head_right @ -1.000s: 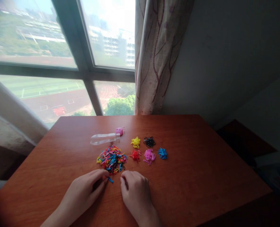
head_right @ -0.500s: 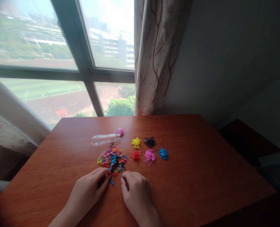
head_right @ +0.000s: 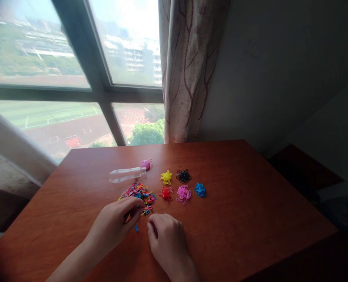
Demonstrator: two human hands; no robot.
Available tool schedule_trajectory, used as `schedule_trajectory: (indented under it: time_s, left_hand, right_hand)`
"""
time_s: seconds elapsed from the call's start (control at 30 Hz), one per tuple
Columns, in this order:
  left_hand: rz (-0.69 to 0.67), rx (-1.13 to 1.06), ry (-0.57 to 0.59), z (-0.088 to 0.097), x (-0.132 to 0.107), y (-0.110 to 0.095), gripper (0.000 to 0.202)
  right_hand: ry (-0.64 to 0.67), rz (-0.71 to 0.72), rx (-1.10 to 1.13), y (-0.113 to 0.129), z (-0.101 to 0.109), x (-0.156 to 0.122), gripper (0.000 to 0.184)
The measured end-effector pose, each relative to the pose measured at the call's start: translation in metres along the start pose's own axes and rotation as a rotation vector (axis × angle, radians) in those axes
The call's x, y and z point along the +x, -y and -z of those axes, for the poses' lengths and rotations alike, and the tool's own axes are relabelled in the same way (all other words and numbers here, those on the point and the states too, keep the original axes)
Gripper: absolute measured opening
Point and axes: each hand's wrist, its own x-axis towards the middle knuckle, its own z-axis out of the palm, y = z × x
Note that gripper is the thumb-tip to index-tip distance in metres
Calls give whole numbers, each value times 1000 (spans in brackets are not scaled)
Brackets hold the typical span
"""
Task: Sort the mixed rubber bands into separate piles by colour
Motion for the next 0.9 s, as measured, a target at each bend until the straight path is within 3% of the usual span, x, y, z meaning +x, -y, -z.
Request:
schedule_trajectory:
  time_s: [0.13, 0.27, 0.9]
  left_hand:
    - [-51, 159, 116, -2, 36, -18, 20]
    - [-88, 197, 170, -15, 56, -29, 19]
    - [-96, 218, 215, -26, 63, -29, 15]
  right_hand:
    - [1, -3, 11, -3, -2, 0, 16]
    - [-24, -9, -12, -6, -6, -2, 14]
    - [-10, 13, -77, -3, -3, -2, 15]
